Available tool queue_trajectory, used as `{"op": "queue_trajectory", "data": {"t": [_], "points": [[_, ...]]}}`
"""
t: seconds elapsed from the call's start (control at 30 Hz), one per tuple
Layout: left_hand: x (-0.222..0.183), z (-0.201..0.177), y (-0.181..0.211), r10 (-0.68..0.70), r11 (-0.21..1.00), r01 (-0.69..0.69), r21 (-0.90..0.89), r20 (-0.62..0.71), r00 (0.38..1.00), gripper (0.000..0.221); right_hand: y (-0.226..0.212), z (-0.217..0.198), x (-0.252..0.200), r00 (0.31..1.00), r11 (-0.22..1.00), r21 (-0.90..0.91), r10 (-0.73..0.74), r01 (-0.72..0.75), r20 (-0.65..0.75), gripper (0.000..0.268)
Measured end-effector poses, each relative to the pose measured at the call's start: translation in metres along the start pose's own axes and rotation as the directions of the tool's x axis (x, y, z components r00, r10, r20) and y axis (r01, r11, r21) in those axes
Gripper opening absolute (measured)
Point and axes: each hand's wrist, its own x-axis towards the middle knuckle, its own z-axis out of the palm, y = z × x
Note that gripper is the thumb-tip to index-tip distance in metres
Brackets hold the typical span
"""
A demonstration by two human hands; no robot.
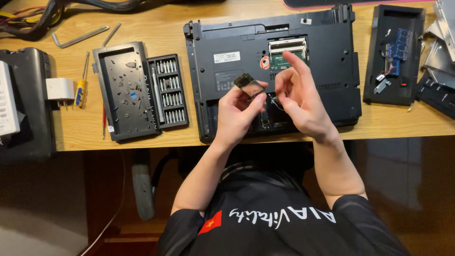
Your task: Disassembling a laptop to access internal components, removing and reinstalling the keyboard and working on a Wi-Fi card.
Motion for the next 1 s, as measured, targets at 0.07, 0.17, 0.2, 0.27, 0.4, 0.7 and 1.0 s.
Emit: {"op": "queue_trajectory", "data": {"t": [0.07, 0.17, 0.2, 0.27, 0.4, 0.7, 1.0], "points": [[0.001, 0.000, -0.002, -0.024, 1.000, 0.024, 0.013, -0.015, 1.000, 0.024, 0.003, 0.001, -0.002, 1.000, 0.999, 0.035, -0.003, 0.003, 0.021, 0.081], [0.002, -0.001, -0.005, -0.014, 0.999, 0.013, -0.036, -0.020, 1.000, 0.020, 0.004, 0.002, -0.005, 0.998, 0.997, 0.067, -0.045, 0.043, 0.037, 0.082], [0.003, -0.001, -0.004, -0.004, 0.998, 0.003, -0.055, -0.015, 1.000, 0.018, 0.004, 0.003, -0.005, 0.997, 0.997, 0.008, -0.073, 0.072, 0.032, 0.078], [0.002, -0.001, -0.004, 0.008, 0.997, -0.008, -0.074, -0.010, 1.000, 0.017, 0.004, 0.003, -0.005, 0.994, 0.993, -0.051, -0.101, 0.102, 0.029, 0.075], [0.002, -0.001, -0.002, 0.048, 0.999, -0.048, -0.012, -0.036, 0.998, 0.020, 0.004, 0.002, -0.003, 0.993, 0.990, -0.085, -0.116, 0.114, -0.018, 0.074], [0.002, -0.003, -0.002, 0.038, 0.999, -0.039, -0.011, -0.087, 0.995, 0.025, -0.011, 0.008, 0.005, 0.992, 0.969, -0.237, -0.088, 0.064, -0.092, 0.023], [0.002, -0.004, -0.006, 0.029, 0.999, -0.032, -0.018, -0.129, 0.991, 0.025, -0.024, 0.011, 0.009, 0.978, 0.791, -0.602, -0.193, 0.111, -0.073, 0.011]]}}
